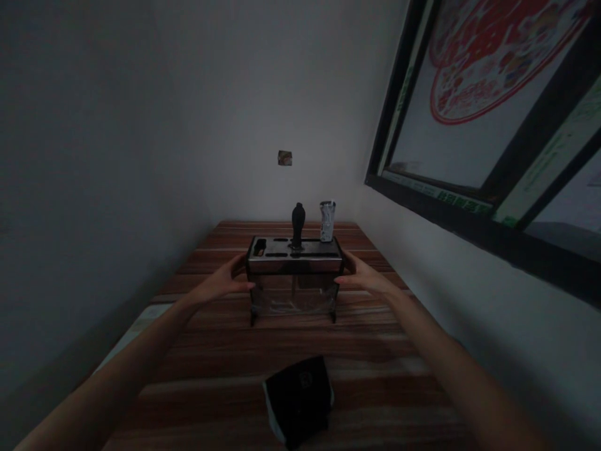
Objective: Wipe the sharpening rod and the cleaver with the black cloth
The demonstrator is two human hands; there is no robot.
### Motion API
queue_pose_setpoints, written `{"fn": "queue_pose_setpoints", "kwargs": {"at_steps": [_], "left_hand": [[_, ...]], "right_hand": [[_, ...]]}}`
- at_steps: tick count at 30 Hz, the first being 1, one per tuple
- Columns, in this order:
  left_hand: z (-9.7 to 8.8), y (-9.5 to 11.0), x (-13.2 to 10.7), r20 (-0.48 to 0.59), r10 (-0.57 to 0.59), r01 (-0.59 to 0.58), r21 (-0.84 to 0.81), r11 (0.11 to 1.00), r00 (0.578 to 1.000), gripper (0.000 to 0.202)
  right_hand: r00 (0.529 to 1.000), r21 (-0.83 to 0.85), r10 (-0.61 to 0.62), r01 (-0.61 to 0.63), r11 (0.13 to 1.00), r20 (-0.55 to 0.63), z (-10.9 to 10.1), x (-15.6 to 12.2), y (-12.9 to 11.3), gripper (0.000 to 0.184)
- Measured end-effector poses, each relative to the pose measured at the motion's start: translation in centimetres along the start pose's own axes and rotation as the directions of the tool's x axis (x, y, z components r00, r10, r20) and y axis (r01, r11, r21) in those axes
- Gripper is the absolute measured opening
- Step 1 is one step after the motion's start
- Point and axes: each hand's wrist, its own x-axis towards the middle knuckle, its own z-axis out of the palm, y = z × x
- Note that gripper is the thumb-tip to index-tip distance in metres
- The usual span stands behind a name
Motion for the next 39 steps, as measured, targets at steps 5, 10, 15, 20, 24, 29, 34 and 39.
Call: {"fn": "queue_pose_setpoints", "kwargs": {"at_steps": [5, 10, 15, 20, 24, 29, 34, 39], "left_hand": [[0.1, 0.9, 0.1, -0.039, 0.013, -0.012, 0.032, 0.999, 0.999, 0.080], [0.5, 0.7, 0.5, -0.068, 0.022, -0.017, 0.070, 0.997, 0.997, 0.079], [2.1, 1.5, 2.1, -0.054, 0.074, -0.072, 0.046, 0.996, 0.996, 0.083], [5.0, 2.3, 4.7, -0.031, 0.122, -0.122, -0.011, 0.992, 0.992, 0.079], [7.9, 1.8, 7.0, -0.022, 0.170, -0.171, -0.061, 0.983, 0.985, 0.081], [11.4, 1.5, 9.2, 0.003, 0.222, -0.221, -0.105, 0.970, 0.975, 0.080], [13.5, 1.7, 10.4, 0.020, 0.237, -0.233, -0.118, 0.965, 0.971, 0.078], [14.4, 1.7, 11.0, 0.032, 0.240, -0.235, -0.114, 0.965, 0.970, 0.079]], "right_hand": [[0.998, -0.023, 0.011, -0.012, 1.000, -0.067, 0.0, 0.3, 0.5, 0.085], [0.996, -0.048, -0.007, 0.003, 0.999, -0.088, -0.8, 0.1, 0.4, 0.086], [0.993, -0.095, -0.010, -0.001, 0.995, -0.117, -3.1, -1.0, -0.5, 0.083], [0.988, -0.089, 0.039, -0.052, 0.995, -0.151, -6.0, -2.9, -2.0, 0.075], [0.981, -0.068, 0.083, -0.097, 0.993, -0.177, -8.4, -4.9, -2.8, 0.075], [0.963, -0.044, 0.138, -0.152, 0.987, -0.231, -10.8, -7.5, -3.0, 0.068], [0.954, -0.021, 0.143, -0.154, 0.988, -0.263, -12.5, -9.1, -2.2, 0.063], [0.944, -0.016, 0.159, -0.170, 0.985, -0.288, -13.4, -9.8, -1.5, 0.061]]}}
